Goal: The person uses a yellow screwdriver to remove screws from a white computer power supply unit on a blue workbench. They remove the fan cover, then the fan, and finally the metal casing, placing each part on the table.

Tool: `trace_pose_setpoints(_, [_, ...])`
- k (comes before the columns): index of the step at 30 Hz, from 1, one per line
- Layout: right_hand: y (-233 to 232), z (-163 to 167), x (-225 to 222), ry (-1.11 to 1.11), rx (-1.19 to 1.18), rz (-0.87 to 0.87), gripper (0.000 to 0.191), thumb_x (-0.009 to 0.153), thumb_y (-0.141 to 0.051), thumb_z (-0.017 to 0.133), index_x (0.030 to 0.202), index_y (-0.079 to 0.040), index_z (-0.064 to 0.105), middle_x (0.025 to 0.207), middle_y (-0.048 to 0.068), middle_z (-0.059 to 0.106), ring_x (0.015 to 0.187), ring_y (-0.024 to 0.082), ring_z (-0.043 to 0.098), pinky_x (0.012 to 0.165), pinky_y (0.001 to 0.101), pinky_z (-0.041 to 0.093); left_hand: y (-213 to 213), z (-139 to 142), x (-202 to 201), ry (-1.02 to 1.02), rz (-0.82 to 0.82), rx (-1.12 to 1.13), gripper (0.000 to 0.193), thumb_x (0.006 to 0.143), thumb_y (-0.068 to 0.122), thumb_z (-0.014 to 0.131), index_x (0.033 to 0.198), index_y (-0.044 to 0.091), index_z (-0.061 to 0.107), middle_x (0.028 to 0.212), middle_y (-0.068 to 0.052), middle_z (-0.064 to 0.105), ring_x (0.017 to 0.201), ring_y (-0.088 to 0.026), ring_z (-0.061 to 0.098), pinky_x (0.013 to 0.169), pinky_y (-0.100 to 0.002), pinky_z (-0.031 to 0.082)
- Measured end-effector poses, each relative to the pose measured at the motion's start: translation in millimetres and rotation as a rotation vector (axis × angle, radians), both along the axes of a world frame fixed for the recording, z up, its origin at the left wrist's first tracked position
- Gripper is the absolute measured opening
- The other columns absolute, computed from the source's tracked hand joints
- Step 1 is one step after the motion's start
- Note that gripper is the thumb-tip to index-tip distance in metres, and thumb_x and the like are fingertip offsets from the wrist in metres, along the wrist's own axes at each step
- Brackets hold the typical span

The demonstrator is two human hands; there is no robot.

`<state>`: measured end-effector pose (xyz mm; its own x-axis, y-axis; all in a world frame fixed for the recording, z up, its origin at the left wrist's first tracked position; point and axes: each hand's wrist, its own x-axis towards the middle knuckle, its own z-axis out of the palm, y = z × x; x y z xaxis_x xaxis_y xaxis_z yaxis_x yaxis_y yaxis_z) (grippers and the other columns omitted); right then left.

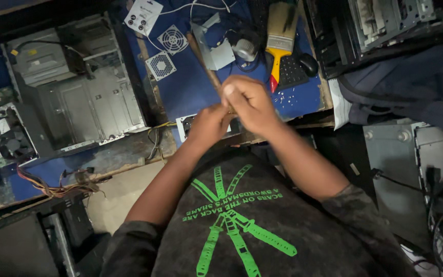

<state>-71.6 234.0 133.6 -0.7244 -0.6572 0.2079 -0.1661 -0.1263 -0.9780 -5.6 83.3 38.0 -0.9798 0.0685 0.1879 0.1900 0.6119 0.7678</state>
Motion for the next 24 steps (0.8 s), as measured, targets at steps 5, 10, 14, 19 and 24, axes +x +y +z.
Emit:
trace_pose_setpoints(5, [-16, -1, 46, 0.27, -0.138, -0.223, 0.05, 0.11, -0.037, 0.064, 0.12, 0.007, 0.042, 0.105, 0.011, 0.053, 0.097, 0.015, 0.053, 0.089, 0.0332, 0.043, 2, 4, -2, 0.009, 0.077, 0.046, 0.033, 0.086, 0.016, 0.072, 0.115, 0.001, 0.064, 0.095, -0.021, 0.07, 0.084, -0.043, 0.068, 0.069, -0.051, 0.054])
trace_pose_setpoints(10, [-12, -22, 9, 0.263, -0.162, -0.065, 0.043, 0.105, -0.037, 0.065, 0.083, -0.005, 0.046, 0.081, 0.003, 0.053, 0.07, 0.014, 0.049, 0.072, 0.0307, 0.045, 8, -6, -1, 0.085, -0.07, -0.027, 0.02, 0.087, 0.013, 0.068, 0.104, 0.004, 0.065, 0.101, -0.02, 0.07, 0.09, -0.043, 0.069, 0.075, -0.051, 0.056])
trace_pose_setpoints(14, [-1, -20, -28, -0.072, -0.367, 0.462, 0.052, 0.114, -0.041, 0.05, 0.07, -0.013, 0.046, 0.068, -0.001, 0.056, 0.063, 0.014, 0.051, 0.068, 0.0266, 0.043, 1, -10, 2, -0.015, -0.073, 0.003, 0.015, 0.096, 0.014, 0.067, 0.109, 0.007, 0.069, 0.096, -0.019, 0.072, 0.086, -0.042, 0.071, 0.073, -0.052, 0.055])
trace_pose_setpoints(19, [-15, -11, 22, 0.038, -0.204, -0.2, 0.023, 0.111, -0.024, 0.056, 0.103, -0.003, 0.051, 0.097, 0.006, 0.057, 0.089, 0.015, 0.053, 0.084, 0.032, 0.045, 0, -5, 3, 0.121, 0.059, 0.016, 0.027, 0.087, 0.015, 0.072, 0.111, 0.002, 0.067, 0.094, -0.018, 0.072, 0.082, -0.041, 0.071, 0.07, -0.05, 0.056])
trace_pose_setpoints(24, [-28, -20, 53, 0.397, -0.227, -0.279, 0.037, 0.104, -0.022, 0.066, 0.113, 0.0, 0.038, 0.098, 0.012, 0.049, 0.092, 0.018, 0.047, 0.082, 0.0332, 0.044, 2, -5, 1, 0.109, 0.061, -0.165, 0.032, 0.081, 0.017, 0.076, 0.109, 0.004, 0.067, 0.096, -0.016, 0.072, 0.078, -0.039, 0.07, 0.066, -0.049, 0.055])
